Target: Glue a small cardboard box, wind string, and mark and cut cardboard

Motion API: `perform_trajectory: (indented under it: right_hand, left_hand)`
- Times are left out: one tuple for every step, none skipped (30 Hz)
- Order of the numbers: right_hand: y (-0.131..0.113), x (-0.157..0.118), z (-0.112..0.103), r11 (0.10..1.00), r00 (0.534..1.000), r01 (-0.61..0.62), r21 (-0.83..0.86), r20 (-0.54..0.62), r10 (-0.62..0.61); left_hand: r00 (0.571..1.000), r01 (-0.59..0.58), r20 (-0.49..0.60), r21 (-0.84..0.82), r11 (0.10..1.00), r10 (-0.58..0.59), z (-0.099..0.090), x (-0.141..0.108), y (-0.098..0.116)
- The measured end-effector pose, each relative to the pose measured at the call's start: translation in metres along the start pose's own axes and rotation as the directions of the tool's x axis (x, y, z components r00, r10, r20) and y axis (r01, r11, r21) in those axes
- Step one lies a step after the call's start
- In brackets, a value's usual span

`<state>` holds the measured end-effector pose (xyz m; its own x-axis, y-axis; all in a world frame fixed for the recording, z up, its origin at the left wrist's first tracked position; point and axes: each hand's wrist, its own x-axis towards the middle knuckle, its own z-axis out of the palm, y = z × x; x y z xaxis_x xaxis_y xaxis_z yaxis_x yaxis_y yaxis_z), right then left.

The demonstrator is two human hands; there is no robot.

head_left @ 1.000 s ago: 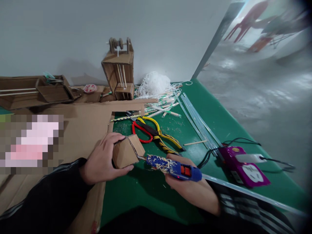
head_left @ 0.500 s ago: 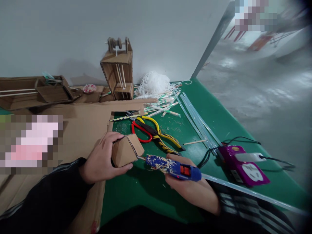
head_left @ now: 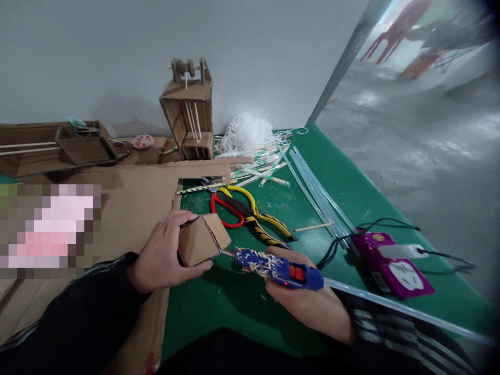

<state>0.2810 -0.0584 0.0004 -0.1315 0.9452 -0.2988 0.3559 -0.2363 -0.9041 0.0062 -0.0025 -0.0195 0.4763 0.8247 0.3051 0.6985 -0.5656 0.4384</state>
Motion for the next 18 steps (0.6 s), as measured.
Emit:
perform_trajectory:
  right_hand:
    - [0.0007, 0.0001, 0.0001, 1.0, 1.0, -0.004, 0.001, 0.002, 0.004]
    - [0.0014, 0.0003, 0.0003, 1.0, 1.0, -0.006, 0.001, 0.002, 0.006]
    - [0.0019, 0.0004, 0.0004, 1.0, 1.0, -0.008, 0.001, 0.003, 0.008]
    - [0.0024, 0.0005, 0.0006, 1.0, 1.0, -0.009, -0.002, 0.005, 0.009]
    - [0.0029, 0.0006, 0.0008, 1.0, 1.0, -0.011, -0.005, 0.015, 0.011]
    - [0.0033, 0.0007, 0.001, 1.0, 0.999, -0.012, -0.008, 0.03, 0.012]
    - [0.0036, 0.0008, 0.0011, 1.0, 0.999, -0.013, -0.01, 0.044, 0.013]
    - [0.0038, 0.0008, 0.0013, 1.0, 0.998, -0.015, -0.012, 0.055, 0.016]
    - [0.004, 0.0008, 0.0015, 1.0, 0.998, -0.016, -0.012, 0.064, 0.016]
    - [0.0041, 0.0008, 0.0017, 1.0, 0.997, -0.016, -0.012, 0.071, 0.016]
    - [0.0042, 0.0007, 0.0019, 1.0, 0.997, -0.017, -0.012, 0.074, 0.017]
    - [0.0043, 0.0007, 0.002, 1.0, 0.997, -0.015, -0.015, 0.074, 0.017]
    - [0.0045, 0.0008, 0.0022, 1.0, 0.997, -0.013, -0.016, 0.073, 0.015]
    - [0.0048, 0.0009, 0.0024, 1.0, 0.997, -0.011, -0.015, 0.072, 0.012]
    - [0.0051, 0.001, 0.0025, 1.0, 0.998, -0.01, -0.013, 0.068, 0.011]
    - [0.0056, 0.0012, 0.0027, 1.0, 0.998, -0.011, -0.01, 0.063, 0.011]
    - [0.006, 0.0014, 0.0027, 1.0, 0.998, -0.009, -0.007, 0.06, 0.01]
    - [0.0065, 0.0016, 0.0028, 1.0, 0.998, -0.007, -0.005, 0.056, 0.007]
  left_hand:
    - [1.0, 0.004, 0.001, 0.003, 1.0, -0.004, -0.0001, 0.0002, 0.0002]
    - [1.0, 0.006, 0.003, 0.008, 1.0, -0.006, -0.0002, 0.0003, 0.0005]
    - [1.0, 0.009, 0.005, 0.014, 1.0, -0.009, -0.0004, 0.0004, 0.0008]
    - [1.0, 0.013, 0.008, 0.017, 1.0, -0.013, -0.0006, 0.0004, 0.0011]
    - [1.0, 0.018, 0.009, 0.019, 1.0, -0.018, -0.0008, 0.0003, 0.0013]
    - [1.0, 0.023, 0.011, 0.02, 1.0, -0.023, -0.0009, 0.0002, 0.0015]
    - [1.0, 0.027, 0.011, 0.02, 0.999, -0.027, -0.001, 0.0, 0.0015]
    - [0.999, 0.031, 0.01, 0.019, 0.999, -0.031, -0.0009, -0.0001, 0.0015]
    - [0.999, 0.033, 0.008, 0.019, 0.999, -0.033, -0.0008, -0.0002, 0.0014]
    - [0.999, 0.033, 0.009, 0.019, 0.999, -0.033, -0.0007, -0.0002, 0.0013]
    - [0.999, 0.032, 0.009, 0.018, 0.999, -0.033, -0.0005, -0.0003, 0.0012]
    - [0.999, 0.032, 0.011, 0.016, 0.999, -0.033, -0.0004, -0.0003, 0.0011]
    - [0.999, 0.033, 0.013, 0.014, 0.999, -0.034, -0.0003, -0.0003, 0.001]
    - [0.999, 0.036, 0.016, 0.012, 0.999, -0.036, -0.0002, -0.0003, 0.001]
    - [0.999, 0.038, 0.018, 0.01, 0.999, -0.039, -0.0001, -0.0003, 0.001]
    - [0.999, 0.04, 0.019, 0.009, 0.999, -0.04, 0.0, -0.0003, 0.001]
    - [0.999, 0.043, 0.02, 0.008, 0.999, -0.043, 0.0, -0.0003, 0.001]
    - [0.999, 0.046, 0.023, 0.008, 0.999, -0.046, 0.0001, -0.0003, 0.0009]
